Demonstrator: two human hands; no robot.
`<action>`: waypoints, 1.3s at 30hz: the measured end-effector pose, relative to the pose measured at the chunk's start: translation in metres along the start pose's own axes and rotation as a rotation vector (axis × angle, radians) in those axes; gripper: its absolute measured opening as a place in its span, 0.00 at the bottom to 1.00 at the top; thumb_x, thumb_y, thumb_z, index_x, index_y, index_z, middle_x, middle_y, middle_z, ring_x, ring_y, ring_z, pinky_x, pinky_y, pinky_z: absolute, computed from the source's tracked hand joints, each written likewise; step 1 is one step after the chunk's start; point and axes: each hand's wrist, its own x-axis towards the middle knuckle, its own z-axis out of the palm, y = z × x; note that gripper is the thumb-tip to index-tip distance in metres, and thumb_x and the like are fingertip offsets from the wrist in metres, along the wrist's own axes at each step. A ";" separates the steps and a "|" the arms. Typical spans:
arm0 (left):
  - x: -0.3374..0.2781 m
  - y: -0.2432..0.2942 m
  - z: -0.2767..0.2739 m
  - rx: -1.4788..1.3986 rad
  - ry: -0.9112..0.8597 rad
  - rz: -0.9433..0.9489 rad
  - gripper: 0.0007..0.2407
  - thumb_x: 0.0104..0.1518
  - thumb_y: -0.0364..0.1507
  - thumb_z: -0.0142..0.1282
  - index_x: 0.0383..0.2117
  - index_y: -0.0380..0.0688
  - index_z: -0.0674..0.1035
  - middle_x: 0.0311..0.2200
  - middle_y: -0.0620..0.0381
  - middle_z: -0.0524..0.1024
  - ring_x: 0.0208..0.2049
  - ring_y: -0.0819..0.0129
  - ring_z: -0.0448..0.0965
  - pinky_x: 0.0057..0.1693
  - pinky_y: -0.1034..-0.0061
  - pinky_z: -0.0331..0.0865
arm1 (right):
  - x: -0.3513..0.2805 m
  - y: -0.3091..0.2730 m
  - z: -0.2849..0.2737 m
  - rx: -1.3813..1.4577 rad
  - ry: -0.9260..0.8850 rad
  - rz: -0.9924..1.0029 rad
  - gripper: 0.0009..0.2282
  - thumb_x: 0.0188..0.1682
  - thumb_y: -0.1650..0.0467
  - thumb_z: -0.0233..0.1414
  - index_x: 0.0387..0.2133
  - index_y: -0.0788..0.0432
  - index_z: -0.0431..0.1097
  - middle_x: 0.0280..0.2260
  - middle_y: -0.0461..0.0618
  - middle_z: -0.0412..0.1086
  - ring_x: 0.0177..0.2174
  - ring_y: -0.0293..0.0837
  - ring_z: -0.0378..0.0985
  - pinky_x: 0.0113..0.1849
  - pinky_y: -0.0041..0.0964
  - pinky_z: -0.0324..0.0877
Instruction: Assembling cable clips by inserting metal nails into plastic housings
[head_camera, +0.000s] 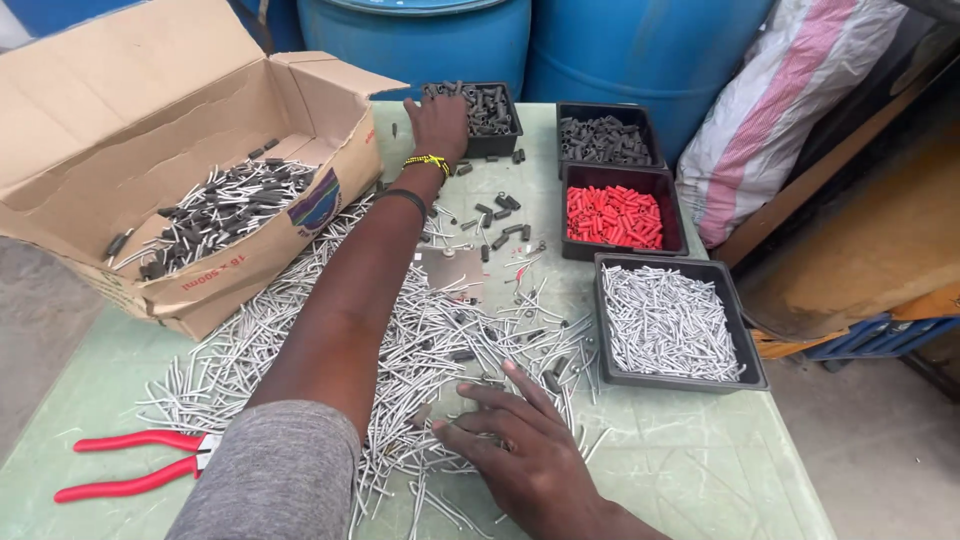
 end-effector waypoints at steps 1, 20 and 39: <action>0.001 0.000 0.001 -0.002 -0.002 0.002 0.10 0.54 0.21 0.56 0.36 0.58 0.82 0.35 0.56 0.82 0.44 0.50 0.80 0.52 0.48 0.59 | 0.000 -0.002 -0.001 -0.001 -0.001 0.003 0.12 0.55 0.78 0.47 0.48 0.55 0.73 0.39 0.48 0.77 0.51 0.53 0.79 0.60 0.65 0.61; -0.038 0.012 -0.071 -0.038 0.149 0.321 0.05 0.48 0.27 0.61 0.29 0.54 0.81 0.29 0.51 0.82 0.36 0.44 0.81 0.43 0.45 0.65 | 0.004 0.014 -0.003 0.207 0.159 0.393 0.07 0.45 0.76 0.61 0.37 0.55 0.80 0.39 0.46 0.82 0.38 0.40 0.85 0.43 0.31 0.78; -0.398 -0.071 -0.259 -0.870 0.096 0.421 0.11 0.61 0.29 0.62 0.46 0.38 0.81 0.34 0.43 0.80 0.39 0.45 0.82 0.45 0.56 0.75 | 0.019 0.032 0.013 0.530 -0.011 0.658 0.16 0.57 0.79 0.43 0.56 0.67 0.70 0.37 0.59 0.77 0.26 0.38 0.77 0.28 0.28 0.74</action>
